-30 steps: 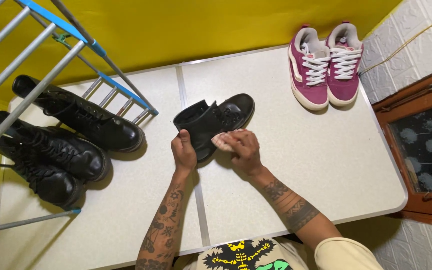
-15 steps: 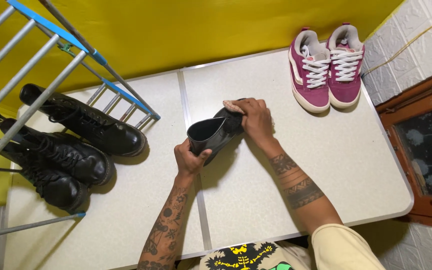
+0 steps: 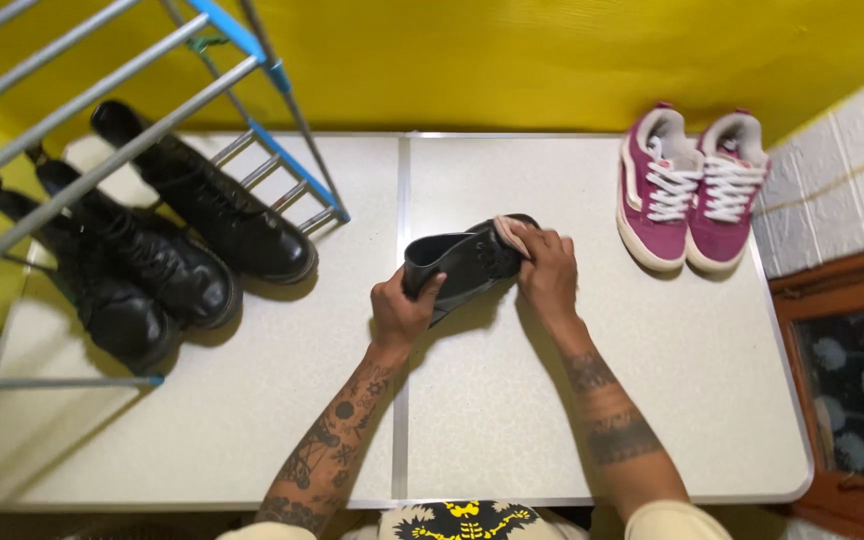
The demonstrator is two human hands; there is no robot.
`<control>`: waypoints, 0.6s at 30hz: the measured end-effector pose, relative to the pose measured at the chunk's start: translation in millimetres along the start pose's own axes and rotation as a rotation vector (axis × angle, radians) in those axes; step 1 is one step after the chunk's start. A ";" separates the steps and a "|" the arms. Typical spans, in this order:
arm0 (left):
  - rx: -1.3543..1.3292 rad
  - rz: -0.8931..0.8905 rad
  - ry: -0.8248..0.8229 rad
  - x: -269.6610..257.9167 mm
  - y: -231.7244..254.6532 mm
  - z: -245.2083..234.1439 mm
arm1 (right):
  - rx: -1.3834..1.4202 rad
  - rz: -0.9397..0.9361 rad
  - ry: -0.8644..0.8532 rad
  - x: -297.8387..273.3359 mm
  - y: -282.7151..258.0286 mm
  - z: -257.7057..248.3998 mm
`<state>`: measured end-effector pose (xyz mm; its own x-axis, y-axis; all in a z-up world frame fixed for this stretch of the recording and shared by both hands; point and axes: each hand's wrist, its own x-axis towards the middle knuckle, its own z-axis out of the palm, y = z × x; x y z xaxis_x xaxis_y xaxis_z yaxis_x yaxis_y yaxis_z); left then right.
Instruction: Wiping and cleaning a pair of black leather boots using a cloth on a white table.
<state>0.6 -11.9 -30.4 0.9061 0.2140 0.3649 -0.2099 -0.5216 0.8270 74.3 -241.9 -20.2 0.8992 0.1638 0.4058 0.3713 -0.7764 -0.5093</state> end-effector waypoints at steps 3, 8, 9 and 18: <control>-0.036 0.062 -0.001 3.3 12.7 -8.6 | 0.066 0.018 -0.054 -21.0 -0.8 -4.5; -0.036 0.040 -0.053 4.9 9.5 -10.9 | -0.019 0.011 -0.080 -3.0 -5.3 -16.4; -0.054 0.041 -0.074 5.4 10.5 -11.0 | -0.071 -0.005 -0.079 2.4 -4.5 -18.4; 0.009 0.023 -0.004 1.9 8.4 -3.0 | -0.232 0.002 -0.015 46.9 23.9 10.4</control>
<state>-0.5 -13.4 -21.4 0.9026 0.1980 0.3823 -0.2276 -0.5342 0.8141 127.8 -246.4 -21.2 0.9039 0.1699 0.3926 0.3080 -0.8954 -0.3215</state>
